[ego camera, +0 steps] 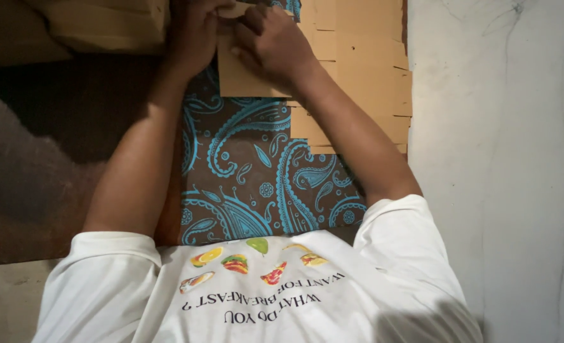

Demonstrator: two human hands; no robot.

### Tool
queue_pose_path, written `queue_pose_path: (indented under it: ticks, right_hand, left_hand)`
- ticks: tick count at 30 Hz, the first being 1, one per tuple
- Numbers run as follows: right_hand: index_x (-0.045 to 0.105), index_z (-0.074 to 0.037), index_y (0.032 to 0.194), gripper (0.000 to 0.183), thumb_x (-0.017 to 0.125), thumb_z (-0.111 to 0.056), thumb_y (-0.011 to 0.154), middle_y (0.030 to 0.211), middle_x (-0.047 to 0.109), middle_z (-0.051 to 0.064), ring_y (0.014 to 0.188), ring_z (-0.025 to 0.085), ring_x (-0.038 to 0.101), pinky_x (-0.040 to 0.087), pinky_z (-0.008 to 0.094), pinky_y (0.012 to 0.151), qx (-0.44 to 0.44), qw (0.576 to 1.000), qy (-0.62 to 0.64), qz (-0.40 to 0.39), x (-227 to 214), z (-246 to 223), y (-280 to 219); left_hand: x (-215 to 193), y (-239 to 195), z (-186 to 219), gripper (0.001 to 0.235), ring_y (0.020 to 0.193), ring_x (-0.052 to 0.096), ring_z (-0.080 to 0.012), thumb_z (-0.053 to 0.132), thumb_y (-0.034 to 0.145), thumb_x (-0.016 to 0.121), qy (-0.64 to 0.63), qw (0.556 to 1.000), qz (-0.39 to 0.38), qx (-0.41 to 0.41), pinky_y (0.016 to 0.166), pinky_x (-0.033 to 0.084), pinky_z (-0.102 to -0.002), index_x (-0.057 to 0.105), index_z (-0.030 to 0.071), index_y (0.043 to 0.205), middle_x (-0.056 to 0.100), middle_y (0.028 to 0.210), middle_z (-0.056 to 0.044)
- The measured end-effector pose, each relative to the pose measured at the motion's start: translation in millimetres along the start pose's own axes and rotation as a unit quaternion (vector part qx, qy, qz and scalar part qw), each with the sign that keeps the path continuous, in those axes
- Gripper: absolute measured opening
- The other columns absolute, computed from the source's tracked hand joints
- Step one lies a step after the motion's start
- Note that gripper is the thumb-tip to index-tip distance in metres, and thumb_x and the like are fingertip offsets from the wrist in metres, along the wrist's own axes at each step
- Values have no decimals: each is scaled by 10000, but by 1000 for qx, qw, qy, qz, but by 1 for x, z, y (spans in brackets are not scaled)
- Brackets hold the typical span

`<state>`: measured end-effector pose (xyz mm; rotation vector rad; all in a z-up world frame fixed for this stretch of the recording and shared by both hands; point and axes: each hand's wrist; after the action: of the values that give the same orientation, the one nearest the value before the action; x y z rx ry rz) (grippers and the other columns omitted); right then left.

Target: Assembling cardboard boxes from flat templates by folding and tucking flaps.

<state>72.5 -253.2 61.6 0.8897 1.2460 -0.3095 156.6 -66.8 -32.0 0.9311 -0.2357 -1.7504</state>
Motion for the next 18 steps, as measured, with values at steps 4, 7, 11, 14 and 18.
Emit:
queue_pose_path:
  ticks: [4,7,11,14,18]
  right_hand:
    - [688,-51,1145,232,663,-252,1033,974,628,89,928,298,590,442,406,776,-34,996,-79,25,10,-1,-3]
    - [638,-96,1098,351,676,-430,999,1013,596,101,883,302,507,393,427,716,5,988,-155,19,8,-3,-5]
    - [650,-39,917,522,610,-537,1065,870,623,140,929,328,540,384,448,745,53,989,-140,17,-16,-18,-10]
    - [672,-100,1151,460,511,-523,1073,931,637,198,912,386,573,389,532,923,156,979,-15,-130,-78,-54,-7]
    - [713,-76,1202,502,401,-438,1046,924,802,58,742,171,747,527,311,657,74,843,453,-280,-138,-75,-30]
  left_hand:
    - [-4,4,16,373,1069,689,-317,54,892,497,-20,998,-7,-54,891,482,-413,799,83,1109,780,1138,-120]
    - [-3,3,14,372,1115,659,-291,81,916,486,-38,999,6,-38,984,434,-398,799,76,1116,786,1142,-80]
    - [-12,1,31,263,950,620,-396,280,1093,483,-11,998,10,-66,770,410,-490,632,66,1061,651,989,-213]
    - [-9,1,24,330,1019,548,-388,327,1083,569,-13,999,22,-38,868,398,-482,638,15,1160,611,1108,-231]
    - [-11,0,27,335,1088,662,-198,312,1063,540,-262,961,-52,-65,883,562,-318,597,49,1263,647,1217,-104]
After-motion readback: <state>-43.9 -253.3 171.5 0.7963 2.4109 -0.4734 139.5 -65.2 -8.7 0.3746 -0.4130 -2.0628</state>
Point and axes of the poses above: each hand's wrist, its own y-axis towards the middle knuckle, its own x-axis out of the palm, z = x × y
